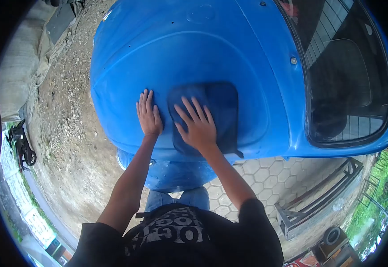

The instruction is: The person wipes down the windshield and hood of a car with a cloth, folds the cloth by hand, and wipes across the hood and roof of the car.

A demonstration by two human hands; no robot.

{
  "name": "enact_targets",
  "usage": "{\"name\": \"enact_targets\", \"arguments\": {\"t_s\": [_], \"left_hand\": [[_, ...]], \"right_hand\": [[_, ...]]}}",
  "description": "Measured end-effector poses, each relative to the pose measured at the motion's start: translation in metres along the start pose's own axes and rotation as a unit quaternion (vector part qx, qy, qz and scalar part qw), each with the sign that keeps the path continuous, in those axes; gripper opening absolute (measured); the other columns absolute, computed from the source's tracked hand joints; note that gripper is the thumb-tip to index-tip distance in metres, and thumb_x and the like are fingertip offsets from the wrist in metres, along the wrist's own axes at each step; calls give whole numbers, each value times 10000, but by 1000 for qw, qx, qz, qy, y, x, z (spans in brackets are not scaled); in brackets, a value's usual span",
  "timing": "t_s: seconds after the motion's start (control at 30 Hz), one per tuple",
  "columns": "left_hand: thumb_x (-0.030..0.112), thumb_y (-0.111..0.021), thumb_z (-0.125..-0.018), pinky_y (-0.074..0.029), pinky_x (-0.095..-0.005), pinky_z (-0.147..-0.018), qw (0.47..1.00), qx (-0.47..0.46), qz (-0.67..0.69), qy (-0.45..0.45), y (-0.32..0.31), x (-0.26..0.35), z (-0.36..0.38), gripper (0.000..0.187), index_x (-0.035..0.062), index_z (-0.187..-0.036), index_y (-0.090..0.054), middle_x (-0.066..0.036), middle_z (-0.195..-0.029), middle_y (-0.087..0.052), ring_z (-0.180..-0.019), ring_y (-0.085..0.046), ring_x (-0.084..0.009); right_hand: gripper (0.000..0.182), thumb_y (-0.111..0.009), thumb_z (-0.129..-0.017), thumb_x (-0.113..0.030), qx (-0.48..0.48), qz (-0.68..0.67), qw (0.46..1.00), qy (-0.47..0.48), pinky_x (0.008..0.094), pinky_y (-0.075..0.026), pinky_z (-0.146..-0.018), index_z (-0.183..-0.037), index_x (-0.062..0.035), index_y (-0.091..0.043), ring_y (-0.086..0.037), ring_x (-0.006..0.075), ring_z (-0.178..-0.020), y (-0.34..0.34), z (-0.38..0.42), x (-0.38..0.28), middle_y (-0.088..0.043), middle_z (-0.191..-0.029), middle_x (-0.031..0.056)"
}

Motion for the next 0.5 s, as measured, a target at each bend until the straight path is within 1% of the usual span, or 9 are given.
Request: {"name": "enact_targets", "arguments": {"t_s": [0.03,0.1,0.17,0.23,0.3,0.37,0.4,0.43,0.5], "left_hand": [[220,-420,-1027,-148,-521,-1287,1000,0,-3,-1,1,-1,-1,552,133,-1572,-431,-91,-1654,-384,-1557,-295,-307],[222,-416,-1029,-148,-519,-1287,1000,-1,-6,6,0,0,0,550,131,-1572,-432,-91,-1654,-385,-1556,-297,-307],[224,-413,-1031,-151,-519,-1286,1000,-6,-5,2,0,2,0,549,133,-1572,-432,-95,-1652,-384,-1554,-298,-309],[226,-411,-1033,-154,-520,-1284,1000,-4,-3,7,2,-1,3,544,131,-1568,-435,-101,-1647,-387,-1550,-302,-313],[227,-411,-1033,-157,-523,-1282,1000,8,4,12,0,-2,2,537,125,-1559,-442,-107,-1638,-393,-1545,-310,-318],[228,-412,-1033,-161,-527,-1279,999,21,10,30,2,-1,3,525,116,-1544,-452,-118,-1628,-400,-1539,-318,-321],[228,-413,-1033,-164,-528,-1278,999,25,15,36,3,-2,3,520,111,-1537,-457,-124,-1622,-403,-1536,-322,-323],[229,-412,-1034,-175,-531,-1270,998,46,20,44,3,-3,4,498,97,-1510,-476,-137,-1611,-415,-1527,-336,-330],[231,-411,-1036,-182,-532,-1265,994,68,36,79,1,-10,10,487,96,-1499,-485,-142,-1609,-418,-1524,-341,-334]], "right_hand": [[536,-651,-939,-487,-14,4,1000,-6,525,-397,-1127,-1451,-334,-604,-486,274,-1438,3,32,7,-495,-1595,-6],[499,-661,-935,-505,-85,0,994,-65,528,-409,-1107,-1416,-377,-631,-477,266,-1452,19,69,43,-494,-1598,-10],[510,-675,-939,-468,-48,72,992,-92,543,-371,-1120,-1422,-308,-638,-469,295,-1458,41,66,74,-503,-1592,32],[483,-652,-963,-443,32,110,988,-99,548,-352,-1131,-1425,-303,-635,-471,303,-1452,50,26,82,-503,-1592,30],[461,-613,-987,-418,78,161,976,-123,535,-358,-1138,-1431,-295,-626,-472,296,-1453,45,-29,76,-501,-1593,24],[428,-598,-995,-377,97,122,984,-82,553,-347,-1152,-1412,-285,-634,-468,296,-1452,24,-76,51,-507,-1584,29],[416,-597,-992,-366,74,90,992,-47,559,-344,-1158,-1396,-279,-642,-476,296,-1443,9,-91,29,-519,-1572,30],[405,-596,-988,-356,51,59,997,-9,565,-340,-1164,-1381,-272,-651,-484,296,-1433,-2,-99,5,-531,-1560,32],[375,-612,-979,-319,17,5,996,87,531,-358,-1168,-1343,-258,-676,-501,286,-1414,-30,-82,-34,-570,-1515,27]]}}
Point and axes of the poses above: each hand's wrist, its own z-axis away from the middle knuckle, its own y-axis out of the back of the hand, x = y × z, the point moved 5 cm from there along -z, towards the middle knuckle
